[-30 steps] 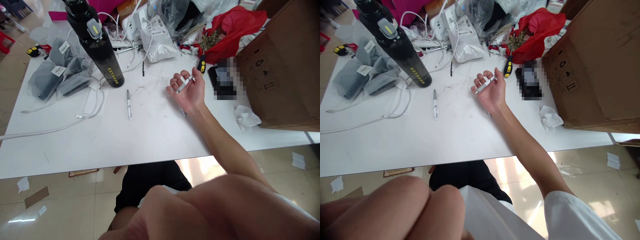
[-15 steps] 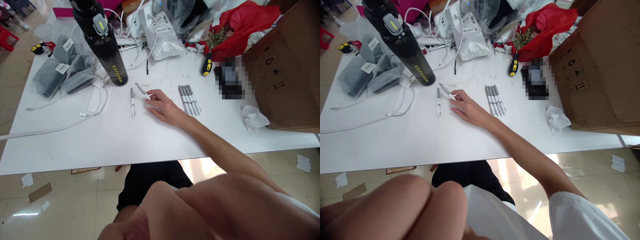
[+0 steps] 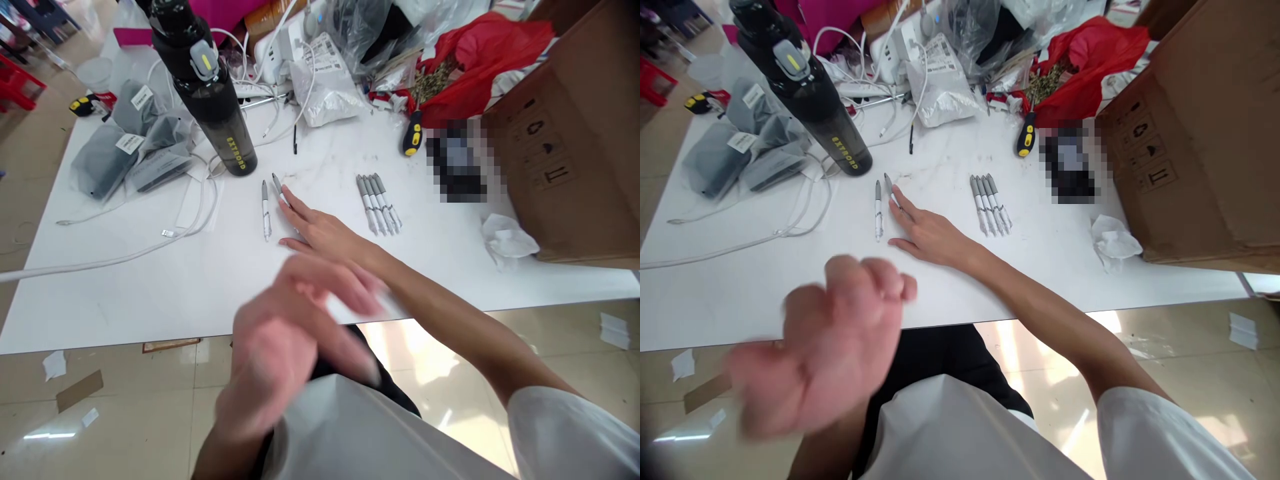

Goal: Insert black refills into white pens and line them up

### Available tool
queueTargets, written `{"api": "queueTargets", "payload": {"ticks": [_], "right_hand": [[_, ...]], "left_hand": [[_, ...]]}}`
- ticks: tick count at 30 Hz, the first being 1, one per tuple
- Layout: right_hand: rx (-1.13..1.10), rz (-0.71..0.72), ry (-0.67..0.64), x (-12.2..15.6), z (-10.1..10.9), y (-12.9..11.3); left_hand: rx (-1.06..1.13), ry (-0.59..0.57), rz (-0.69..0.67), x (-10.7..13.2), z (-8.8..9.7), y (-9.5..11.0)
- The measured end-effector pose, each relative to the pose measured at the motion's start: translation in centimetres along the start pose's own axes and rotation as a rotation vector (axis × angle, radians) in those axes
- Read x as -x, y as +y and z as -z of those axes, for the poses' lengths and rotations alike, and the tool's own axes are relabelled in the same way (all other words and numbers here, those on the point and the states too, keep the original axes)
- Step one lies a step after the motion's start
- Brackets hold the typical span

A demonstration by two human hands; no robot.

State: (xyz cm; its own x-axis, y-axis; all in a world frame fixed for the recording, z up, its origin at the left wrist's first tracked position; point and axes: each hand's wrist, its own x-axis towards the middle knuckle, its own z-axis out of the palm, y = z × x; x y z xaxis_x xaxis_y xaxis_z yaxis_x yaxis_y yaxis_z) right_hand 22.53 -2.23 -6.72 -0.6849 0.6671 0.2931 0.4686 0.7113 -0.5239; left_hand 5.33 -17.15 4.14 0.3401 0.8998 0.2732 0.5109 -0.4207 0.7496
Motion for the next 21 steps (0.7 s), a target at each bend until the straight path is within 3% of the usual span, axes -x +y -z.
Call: {"api": "queueTargets", "payload": {"ticks": [2,4,5,8,10,13,21], "right_hand": [[0.025,0.033,0.014,-0.2,-0.3,-0.1],[0.042,0.064,0.038,-0.5,-0.8,0.0],[0.048,0.07,0.047,-0.6,-1.1,0.1],[0.051,0.073,0.045,-0.8,-1.6,0.3],[0.045,0.088,0.038,-0.8,-1.6,0.2],[0.025,0.119,0.028,-0.7,-1.4,-0.1],[-0.048,0.102,0.024,-0.4,-0.1,-0.5]], "left_hand": [[0.122,0.17,-0.023,-1.9,0.2,-2.0],[0.068,0.198,-0.006,-3.4,1.0,-5.1],[-0.029,0.183,-0.005,-3.9,1.5,-6.8],[-0.235,-0.017,0.022,-4.6,3.1,-11.7],[-0.286,-0.137,0.046,-4.6,3.8,-13.7],[-0.286,-0.2,0.069,-4.5,4.2,-14.6],[-0.223,-0.102,0.039,-4.4,3.6,-14.0]]}}
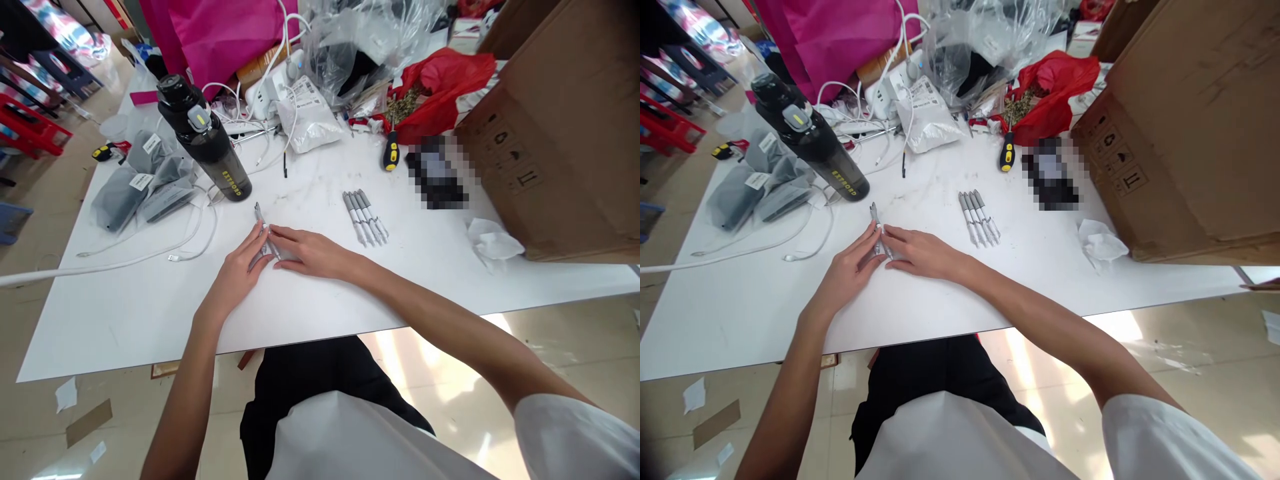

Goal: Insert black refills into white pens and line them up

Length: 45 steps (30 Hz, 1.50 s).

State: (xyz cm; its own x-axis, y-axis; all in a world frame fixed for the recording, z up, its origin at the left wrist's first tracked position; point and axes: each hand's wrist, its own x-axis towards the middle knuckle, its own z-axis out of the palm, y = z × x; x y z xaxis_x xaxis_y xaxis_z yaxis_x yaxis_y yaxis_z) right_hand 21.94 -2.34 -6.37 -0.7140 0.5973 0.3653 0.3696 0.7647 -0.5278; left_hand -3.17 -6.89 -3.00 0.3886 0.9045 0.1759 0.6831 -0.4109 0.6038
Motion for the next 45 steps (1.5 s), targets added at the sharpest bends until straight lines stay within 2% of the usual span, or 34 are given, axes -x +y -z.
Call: {"api": "queueTargets", "payload": {"ticks": [12,23,31,38,45], "right_hand": [[0.079,0.035,0.095,-0.2,0.5,1.4],[0.04,0.043,0.103,0.1,1.0,1.8],[0.196,0.083,0.055,0.1,1.6,1.9],[0.157,0.063,0.071,0.2,1.8,1.9],[0.099,0.069,0.075,0.1,1.4,1.9]], "left_hand": [[0.007,0.079,-0.063,1.1,-1.3,1.4],[0.016,0.044,-0.033,-0.1,0.3,0.6],[-0.09,0.079,-0.078,0.4,-0.1,-0.4],[-0.106,0.085,-0.03,0.8,-0.4,-0.2],[-0.111,0.106,-0.061,0.8,-1.0,-0.1]]}}
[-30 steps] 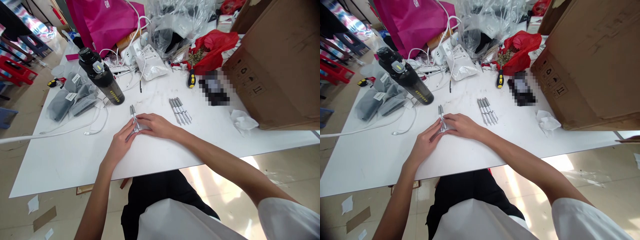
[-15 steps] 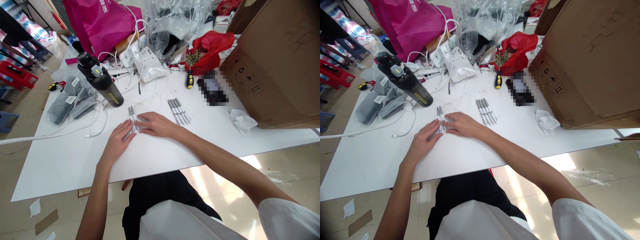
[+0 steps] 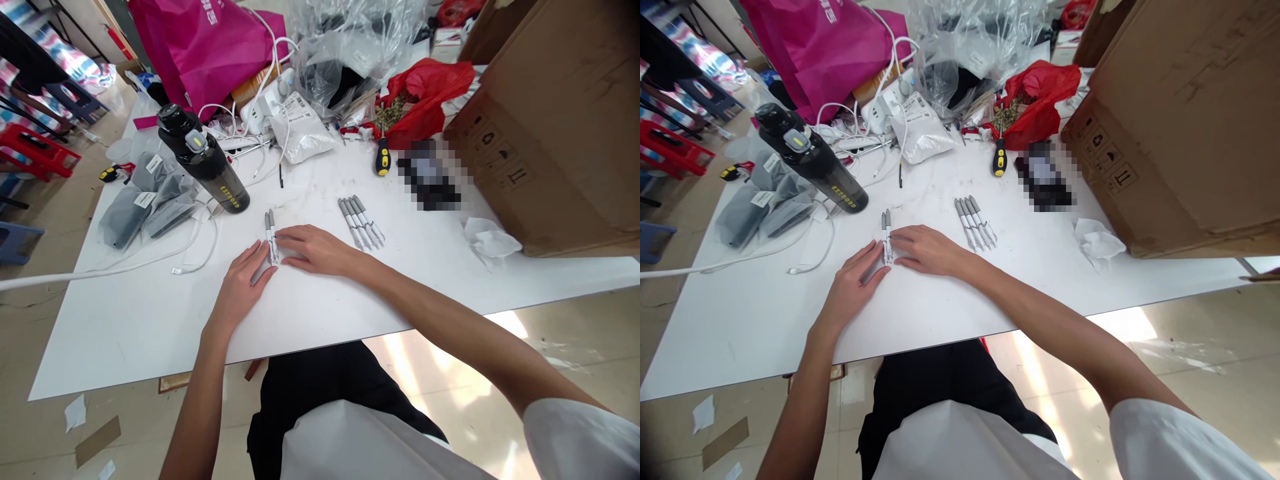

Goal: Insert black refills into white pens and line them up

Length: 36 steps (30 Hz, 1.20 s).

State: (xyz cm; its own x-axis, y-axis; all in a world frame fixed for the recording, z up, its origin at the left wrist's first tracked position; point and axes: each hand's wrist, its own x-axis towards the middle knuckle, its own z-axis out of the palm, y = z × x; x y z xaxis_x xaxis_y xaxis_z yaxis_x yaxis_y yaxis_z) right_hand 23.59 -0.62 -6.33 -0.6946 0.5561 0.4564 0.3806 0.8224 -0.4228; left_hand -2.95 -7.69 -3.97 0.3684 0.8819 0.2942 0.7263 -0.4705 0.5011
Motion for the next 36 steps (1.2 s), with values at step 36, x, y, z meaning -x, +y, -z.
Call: {"api": "queueTargets", "payload": {"ticks": [36], "right_hand": [[-0.016,0.046,-0.001,0.04,0.06,-0.11]], "left_hand": [[0.026,0.066,-0.015,-0.39,-0.79,-0.16]]}}
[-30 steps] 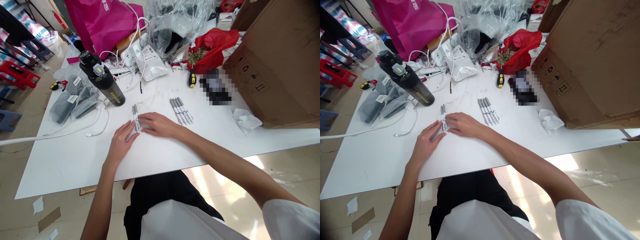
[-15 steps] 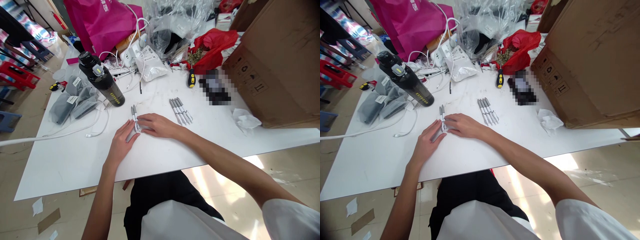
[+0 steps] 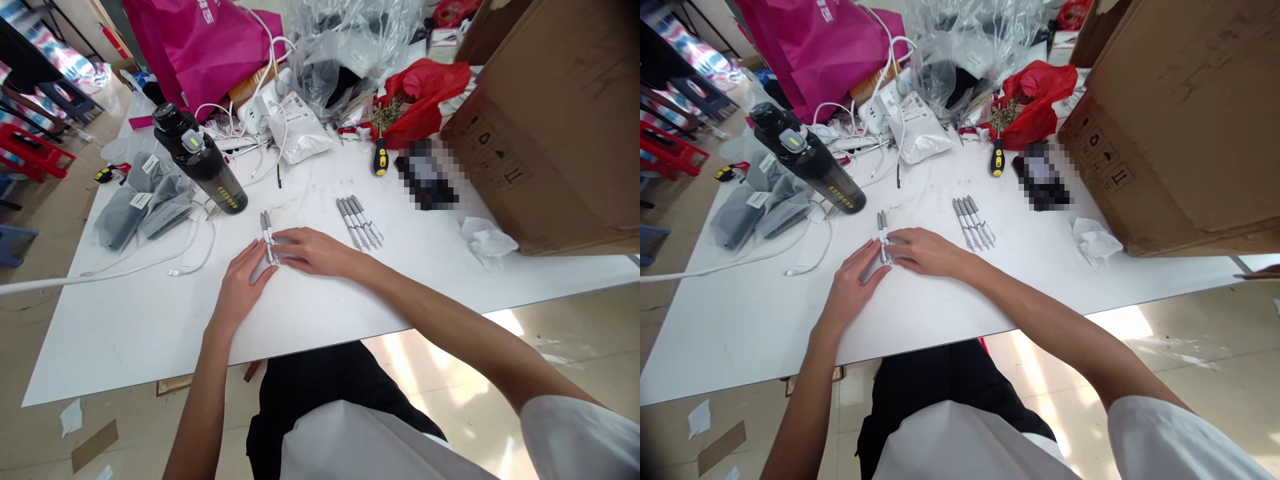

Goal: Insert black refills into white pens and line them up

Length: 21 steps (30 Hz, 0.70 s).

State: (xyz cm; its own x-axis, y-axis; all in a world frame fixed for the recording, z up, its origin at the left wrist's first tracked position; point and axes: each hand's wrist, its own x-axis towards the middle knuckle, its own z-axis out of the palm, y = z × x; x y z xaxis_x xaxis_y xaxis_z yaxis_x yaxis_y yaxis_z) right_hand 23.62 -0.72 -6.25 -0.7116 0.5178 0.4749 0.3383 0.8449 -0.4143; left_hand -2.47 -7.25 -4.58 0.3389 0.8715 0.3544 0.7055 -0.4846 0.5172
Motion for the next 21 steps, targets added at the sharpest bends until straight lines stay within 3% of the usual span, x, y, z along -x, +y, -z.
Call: {"api": "queueTargets", "payload": {"ticks": [7,10,13,18,21], "right_hand": [[0.02,0.02,0.006,0.1,-0.5,0.1],[0.085,0.013,0.023,-0.1,0.3,0.3],[0.24,-0.088,0.031,-0.2,3.2,1.0],[0.441,-0.408,0.004,1.2,9.5,2.9],[0.447,-0.503,-0.065,2.2,10.9,4.0]], "left_hand": [[-0.025,0.004,0.025,-0.1,0.1,0.4],[-0.025,0.021,0.021,-0.2,0.1,0.5],[-0.007,0.056,0.011,-0.2,0.2,0.6],[0.066,0.17,-0.005,-0.7,1.5,1.5],[0.127,0.219,-0.012,-1.5,2.4,3.0]]}}
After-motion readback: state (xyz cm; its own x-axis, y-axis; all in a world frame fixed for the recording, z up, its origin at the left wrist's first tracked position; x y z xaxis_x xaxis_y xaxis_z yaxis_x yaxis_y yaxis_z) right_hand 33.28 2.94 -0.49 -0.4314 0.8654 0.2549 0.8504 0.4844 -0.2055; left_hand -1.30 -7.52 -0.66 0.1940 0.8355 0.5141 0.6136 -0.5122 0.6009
